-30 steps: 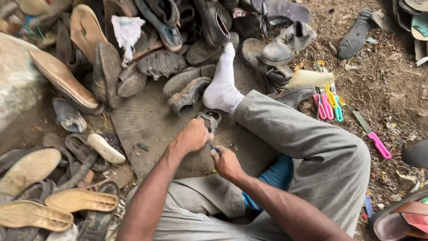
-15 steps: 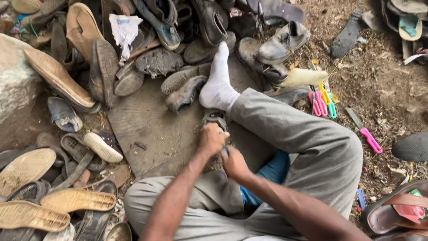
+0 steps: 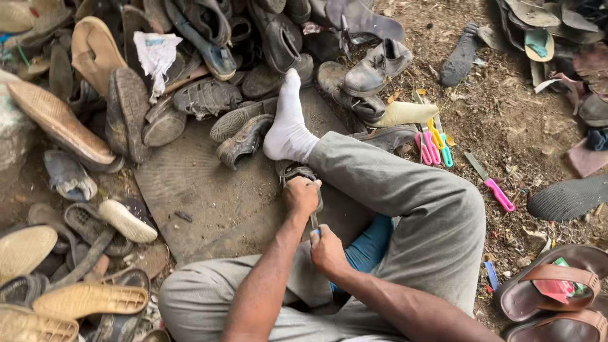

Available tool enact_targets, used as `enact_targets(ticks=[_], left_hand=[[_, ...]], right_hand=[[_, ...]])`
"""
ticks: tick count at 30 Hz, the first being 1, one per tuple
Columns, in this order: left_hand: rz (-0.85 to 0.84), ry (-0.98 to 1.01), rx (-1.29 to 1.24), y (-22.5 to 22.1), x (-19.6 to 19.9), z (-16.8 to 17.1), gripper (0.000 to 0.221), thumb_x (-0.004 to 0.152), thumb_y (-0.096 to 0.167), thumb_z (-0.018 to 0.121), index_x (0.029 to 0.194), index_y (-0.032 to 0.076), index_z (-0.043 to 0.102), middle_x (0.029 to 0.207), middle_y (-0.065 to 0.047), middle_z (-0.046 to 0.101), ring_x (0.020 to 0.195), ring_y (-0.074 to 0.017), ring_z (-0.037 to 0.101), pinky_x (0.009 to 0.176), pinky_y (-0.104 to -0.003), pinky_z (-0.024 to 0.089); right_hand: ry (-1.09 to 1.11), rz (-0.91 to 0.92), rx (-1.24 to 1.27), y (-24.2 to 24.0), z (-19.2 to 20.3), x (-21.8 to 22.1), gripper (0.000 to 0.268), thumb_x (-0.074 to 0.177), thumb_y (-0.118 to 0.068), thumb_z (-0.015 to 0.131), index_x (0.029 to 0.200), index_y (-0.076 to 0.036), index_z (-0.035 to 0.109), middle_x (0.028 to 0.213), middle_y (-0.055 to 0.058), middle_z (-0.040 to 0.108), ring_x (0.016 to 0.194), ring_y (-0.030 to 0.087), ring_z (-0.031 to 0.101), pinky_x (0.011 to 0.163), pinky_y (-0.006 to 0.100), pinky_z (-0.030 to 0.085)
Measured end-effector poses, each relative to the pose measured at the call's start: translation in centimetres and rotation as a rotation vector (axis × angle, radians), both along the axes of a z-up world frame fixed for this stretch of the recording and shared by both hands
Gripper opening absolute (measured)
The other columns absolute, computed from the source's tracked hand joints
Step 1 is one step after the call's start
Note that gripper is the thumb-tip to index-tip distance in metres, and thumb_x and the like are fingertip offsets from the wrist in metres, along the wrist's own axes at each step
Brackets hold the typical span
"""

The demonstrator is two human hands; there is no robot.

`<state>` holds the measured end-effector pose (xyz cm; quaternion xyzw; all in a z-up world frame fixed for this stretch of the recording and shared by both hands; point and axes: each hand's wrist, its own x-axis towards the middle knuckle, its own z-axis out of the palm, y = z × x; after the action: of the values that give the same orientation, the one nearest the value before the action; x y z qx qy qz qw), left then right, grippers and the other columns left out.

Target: The person repairs shoes using a knife and a small metal tool while sitting on the ground amidst a pile of footwear.

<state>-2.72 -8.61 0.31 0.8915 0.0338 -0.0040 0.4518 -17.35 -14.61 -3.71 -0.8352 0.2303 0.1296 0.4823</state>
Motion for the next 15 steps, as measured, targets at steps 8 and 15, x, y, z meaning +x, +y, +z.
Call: enact_targets(ticks=[8,15], left_hand=[[0.183,0.171,-0.389,1.1,1.2,-1.3,0.023,0.083,0.017,0.077,0.075,-0.004,0.073,0.066,-0.012,0.068,0.061,-0.0182,0.059,0.062,-0.039,0.05],[0.347,0.158,-0.3,-0.6,3.4,-1.8,0.032,0.091,0.028,0.072,0.076,-0.001,0.076,0.063,-0.009,0.068,0.054,-0.0164,0.059,0.056,-0.035,0.048]], right_hand=[[0.023,-0.026,0.003,3.5,3.4,1.1,0.034,0.102,-0.033,0.048,0.111,-0.001,0.057,0.103,0.034,0.069,0.1,0.053,0.065,0.085,0.059,0.049],[0.001,-0.188,0.246,3.4,3.2,5.9,0.038,0.1,-0.034,0.051,0.114,0.001,0.054,0.11,0.031,0.069,0.104,0.048,0.07,0.087,0.054,0.052]])
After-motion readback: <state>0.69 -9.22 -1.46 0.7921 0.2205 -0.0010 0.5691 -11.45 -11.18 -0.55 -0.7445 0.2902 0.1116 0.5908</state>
